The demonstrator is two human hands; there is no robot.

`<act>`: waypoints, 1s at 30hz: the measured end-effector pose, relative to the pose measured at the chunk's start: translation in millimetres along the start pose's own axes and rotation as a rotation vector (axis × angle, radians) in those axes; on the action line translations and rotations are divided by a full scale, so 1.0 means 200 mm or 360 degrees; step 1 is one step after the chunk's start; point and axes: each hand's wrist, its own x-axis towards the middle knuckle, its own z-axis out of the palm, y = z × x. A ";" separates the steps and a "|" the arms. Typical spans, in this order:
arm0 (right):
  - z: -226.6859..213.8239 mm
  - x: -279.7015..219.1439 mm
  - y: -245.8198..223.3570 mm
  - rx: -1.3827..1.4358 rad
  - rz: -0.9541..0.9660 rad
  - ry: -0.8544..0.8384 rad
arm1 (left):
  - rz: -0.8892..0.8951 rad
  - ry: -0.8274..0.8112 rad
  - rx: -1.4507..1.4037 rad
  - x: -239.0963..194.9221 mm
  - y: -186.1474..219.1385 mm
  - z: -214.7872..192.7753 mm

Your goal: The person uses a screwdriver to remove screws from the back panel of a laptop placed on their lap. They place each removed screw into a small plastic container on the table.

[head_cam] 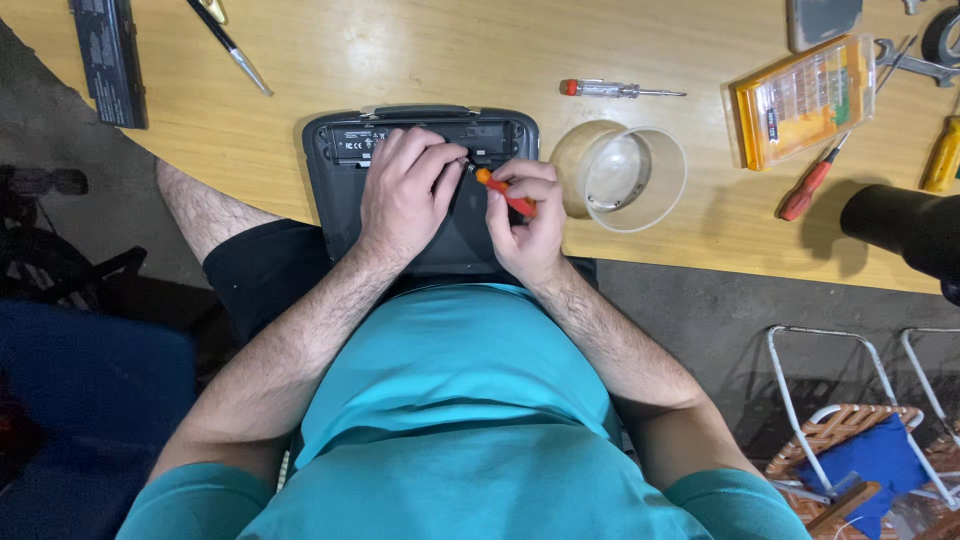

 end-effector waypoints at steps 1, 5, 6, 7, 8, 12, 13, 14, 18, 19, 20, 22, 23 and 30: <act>0.00 0.00 0.00 0.0000 0.0000 0.0004 | 0.0003 -0.0002 0.0001 0.00 0.00 0.00; -0.01 0.00 0.00 0.0118 0.0052 0.0064 | -0.0022 0.0014 -0.0084 0.00 -0.01 0.00; -0.01 0.00 0.00 0.0200 0.0075 0.0068 | -0.0034 0.0022 -0.0100 0.00 -0.01 -0.01; 0.00 0.01 -0.02 0.0200 0.0077 0.0073 | -0.0031 0.0018 -0.0100 -0.01 -0.02 0.00; 0.01 0.01 -0.04 0.0306 0.0126 0.0082 | -0.0025 0.0040 -0.0086 -0.02 -0.02 0.01; 0.02 0.03 -0.04 0.0372 0.0131 0.0140 | -0.0030 0.0081 -0.0144 0.00 0.00 0.00; 0.02 0.02 -0.03 0.0378 0.0131 0.0139 | -0.0032 0.0081 -0.0138 0.00 0.00 0.00; 0.02 0.02 -0.02 0.0327 0.0121 0.0179 | -0.0033 0.0099 -0.0161 0.00 0.00 0.00; 0.03 0.00 0.02 0.0208 0.0074 0.0210 | -0.0030 0.0124 -0.0204 0.00 -0.02 0.00; 0.03 0.01 0.02 0.0212 0.0074 0.0208 | -0.0032 0.0126 -0.0201 -0.01 -0.02 0.00; 0.04 0.01 0.02 0.0208 0.0068 0.0209 | -0.0036 0.0137 -0.0201 -0.01 -0.02 0.01; 0.04 0.02 0.01 0.0206 0.0058 0.0210 | -0.0038 0.0150 -0.0199 -0.01 -0.02 0.01; 0.04 0.02 0.00 0.0197 0.0056 0.0193 | -0.0042 0.0137 -0.0188 -0.01 -0.02 0.01; 0.03 0.01 0.00 0.0179 0.0039 0.0117 | -0.0059 0.0111 -0.0185 -0.01 -0.02 0.00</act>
